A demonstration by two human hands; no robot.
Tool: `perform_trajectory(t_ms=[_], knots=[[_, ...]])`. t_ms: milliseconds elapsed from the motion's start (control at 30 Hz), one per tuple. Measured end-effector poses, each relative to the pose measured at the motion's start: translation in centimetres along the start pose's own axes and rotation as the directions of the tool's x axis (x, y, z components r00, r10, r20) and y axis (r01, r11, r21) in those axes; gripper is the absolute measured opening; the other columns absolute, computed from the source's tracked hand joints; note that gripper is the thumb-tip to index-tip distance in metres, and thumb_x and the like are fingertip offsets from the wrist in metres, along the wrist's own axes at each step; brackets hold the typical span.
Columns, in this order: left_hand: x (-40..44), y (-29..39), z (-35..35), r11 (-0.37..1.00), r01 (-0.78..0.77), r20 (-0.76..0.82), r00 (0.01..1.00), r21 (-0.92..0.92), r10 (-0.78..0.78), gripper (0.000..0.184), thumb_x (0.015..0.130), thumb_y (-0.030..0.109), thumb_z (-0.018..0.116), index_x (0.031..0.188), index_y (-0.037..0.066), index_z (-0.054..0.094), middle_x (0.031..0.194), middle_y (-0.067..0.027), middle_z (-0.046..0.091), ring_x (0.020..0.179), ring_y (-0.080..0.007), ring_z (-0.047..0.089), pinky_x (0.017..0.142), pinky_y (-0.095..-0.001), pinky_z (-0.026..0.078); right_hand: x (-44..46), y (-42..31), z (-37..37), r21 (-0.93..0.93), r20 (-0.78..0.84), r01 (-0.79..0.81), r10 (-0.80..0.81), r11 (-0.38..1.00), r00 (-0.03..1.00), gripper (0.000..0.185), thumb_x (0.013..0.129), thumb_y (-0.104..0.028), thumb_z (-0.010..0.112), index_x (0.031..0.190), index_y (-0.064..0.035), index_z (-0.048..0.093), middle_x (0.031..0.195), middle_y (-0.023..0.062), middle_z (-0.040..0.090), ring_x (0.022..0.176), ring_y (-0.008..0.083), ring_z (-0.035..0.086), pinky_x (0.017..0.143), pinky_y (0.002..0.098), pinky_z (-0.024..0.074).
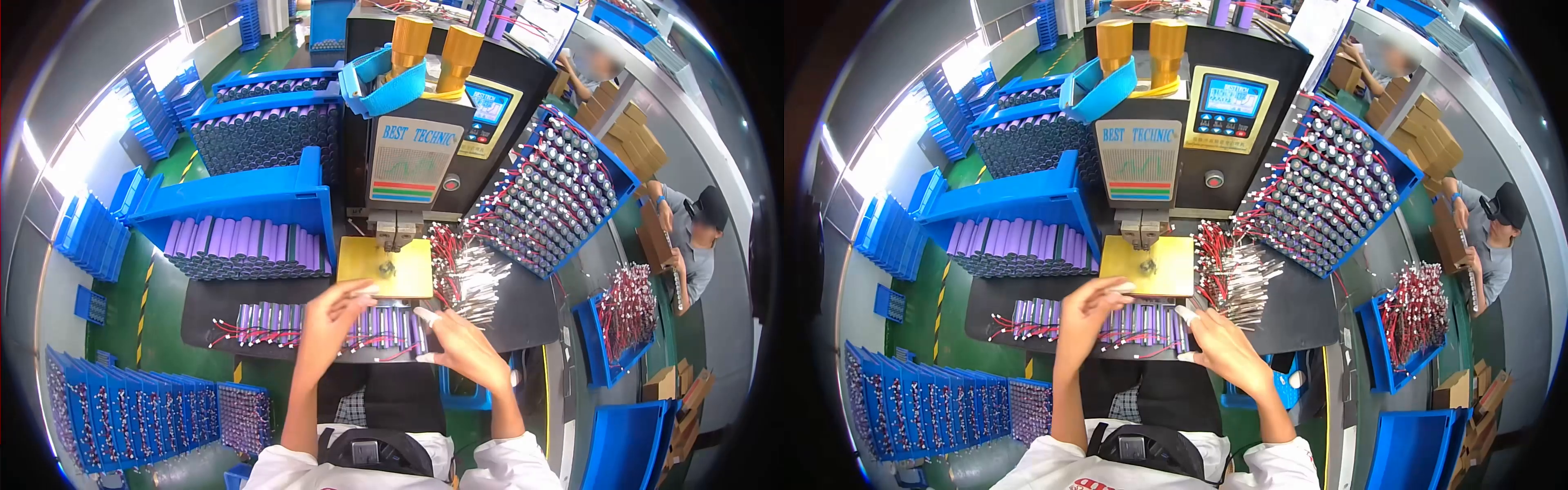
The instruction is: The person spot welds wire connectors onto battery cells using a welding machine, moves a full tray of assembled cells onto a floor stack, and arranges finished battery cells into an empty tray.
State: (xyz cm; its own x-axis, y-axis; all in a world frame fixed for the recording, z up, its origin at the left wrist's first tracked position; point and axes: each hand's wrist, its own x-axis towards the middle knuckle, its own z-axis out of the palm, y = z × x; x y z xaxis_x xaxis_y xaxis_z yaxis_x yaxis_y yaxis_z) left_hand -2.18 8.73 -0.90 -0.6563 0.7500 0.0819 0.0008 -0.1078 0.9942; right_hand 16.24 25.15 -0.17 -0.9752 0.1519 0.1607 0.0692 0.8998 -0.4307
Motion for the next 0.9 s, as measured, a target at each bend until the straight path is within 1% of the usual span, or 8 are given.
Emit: perform_trajectory(t_ms=[33, 133, 267, 367, 567, 667, 767, 900], knots=[[-0.2, 0.1, -0.6, 0.995, -0.013, -0.028, 1.0, -0.095, 0.011, 0.03, 0.096, 0.011, 0.061, 0.121, -0.005, 0.061, 0.11, -0.0142, 0.07, 0.096, -0.0173, 0.069, 0.086, -0.0273, 0.053, -0.3, 0.3, 0.9, 0.006, 0.07, -0.062, 0.062, 0.998, 0.996, 0.077, 0.073, -0.02, 0.079, 0.139, -0.0014, 0.044, 0.103, 0.0167, 0.057, 0.095, 0.0357, 0.055, 0.085, 0.0445, 0.0457], [-1.0, 0.8, -1.8, 0.994, -0.081, -0.113, 0.991, -0.075, 0.072, 0.026, 0.099, 0.011, 0.056, 0.118, -0.005, 0.062, 0.107, -0.0154, 0.07, 0.092, -0.0195, 0.071, 0.081, -0.0281, 0.055, -0.5, 0.3, 2.7, -0.035, 0.006, -0.063, 0.063, 0.997, 0.998, 0.076, 0.075, -0.02, 0.078, 0.139, -0.0006, 0.044, 0.105, 0.0173, 0.054, 0.095, 0.0367, 0.054, 0.084, 0.0449, 0.0459], [-2.2, 1.3, -2.5, 0.99, -0.134, -0.21, 0.97, -0.038, 0.123, 0.024, 0.1, 0.011, 0.055, 0.117, -0.004, 0.063, 0.102, -0.0162, 0.072, 0.087, -0.0198, 0.071, 0.077, -0.0279, 0.055, -1.0, 0.3, 3.5, -0.053, -0.059, -0.074, 0.071, 0.996, 0.996, 0.064, 0.076, -0.017, 0.077, 0.13, 0.0022, 0.048, 0.104, 0.0175, 0.053, 0.098, 0.0377, 0.054, 0.083, 0.0448, 0.0469], [-3.0, 1.5, -2.9, 0.984, -0.173, -0.272, 0.949, -0.032, 0.158, 0.023, 0.1, 0.012, 0.054, 0.114, -0.004, 0.064, 0.1, -0.0168, 0.072, 0.083, -0.0193, 0.072, 0.074, -0.0276, 0.056, -1.2, 0.3, 3.7, -0.07, -0.033, -0.099, 0.097, 0.993, 0.995, 0.058, 0.077, -0.017, 0.076, 0.125, 0.0031, 0.051, 0.105, 0.0177, 0.053, 0.1, 0.0381, 0.054, 0.084, 0.0444, 0.0473], [-4.5, 1.9, -4.1, 0.983, -0.183, -0.369, 0.914, -0.007, 0.168, 0.023, 0.1, 0.014, 0.055, 0.114, -0.002, 0.064, 0.097, -0.0163, 0.072, 0.081, -0.0185, 0.071, 0.072, -0.0263, 0.055, -0.8, -0.7, 4.0, -0.045, -0.101, -0.1, 0.095, 0.994, 0.99, 0.058, 0.079, -0.022, 0.075, 0.125, 0.0042, 0.051, 0.106, 0.0182, 0.053, 0.102, 0.0373, 0.053, 0.086, 0.0448, 0.0461], [-5.1, 1.5, -4.5, 0.984, -0.178, -0.41, 0.898, -0.006, 0.16, 0.023, 0.1, 0.015, 0.055, 0.113, -0.002, 0.063, 0.096, -0.0147, 0.072, 0.078, -0.0169, 0.07, 0.072, -0.0263, 0.055, -0.6, -0.8, 4.3, -0.037, -0.099, -0.107, 0.103, 0.994, 0.99, 0.067, 0.081, -0.017, 0.073, 0.136, 0.0051, 0.042, 0.108, 0.0188, 0.051, 0.102, 0.0366, 0.052, 0.087, 0.0453, 0.0463], [-5.6, 1.3, -5.0, 0.983, -0.185, -0.442, 0.881, 0.0, 0.166, 0.023, 0.1, 0.016, 0.055, 0.112, -0.002, 0.063, 0.094, -0.0134, 0.072, 0.076, -0.0153, 0.07, 0.071, -0.0258, 0.055, -0.3, -0.6, 4.6, -0.036, -0.074, -0.09, 0.088, 0.995, 0.993, 0.068, 0.081, -0.017, 0.073, 0.138, 0.0044, 0.041, 0.109, 0.0186, 0.051, 0.103, 0.0363, 0.052, 0.087, 0.0453, 0.0461], [-5.8, 0.4, -5.9, 0.989, -0.147, -0.449, 0.883, 0.018, 0.139, 0.022, 0.096, 0.011, 0.061, 0.114, -0.001, 0.065, 0.099, -0.0139, 0.071, 0.083, -0.0189, 0.071, 0.075, -0.0293, 0.056, 0.4, -0.3, 5.6, 0.032, -0.115, -0.068, 0.071, 0.997, 0.991, 0.062, 0.08, -0.024, 0.075, 0.129, 0.0041, 0.049, 0.108, 0.0187, 0.052, 0.103, 0.0371, 0.052, 0.088, 0.0449, 0.0448]])
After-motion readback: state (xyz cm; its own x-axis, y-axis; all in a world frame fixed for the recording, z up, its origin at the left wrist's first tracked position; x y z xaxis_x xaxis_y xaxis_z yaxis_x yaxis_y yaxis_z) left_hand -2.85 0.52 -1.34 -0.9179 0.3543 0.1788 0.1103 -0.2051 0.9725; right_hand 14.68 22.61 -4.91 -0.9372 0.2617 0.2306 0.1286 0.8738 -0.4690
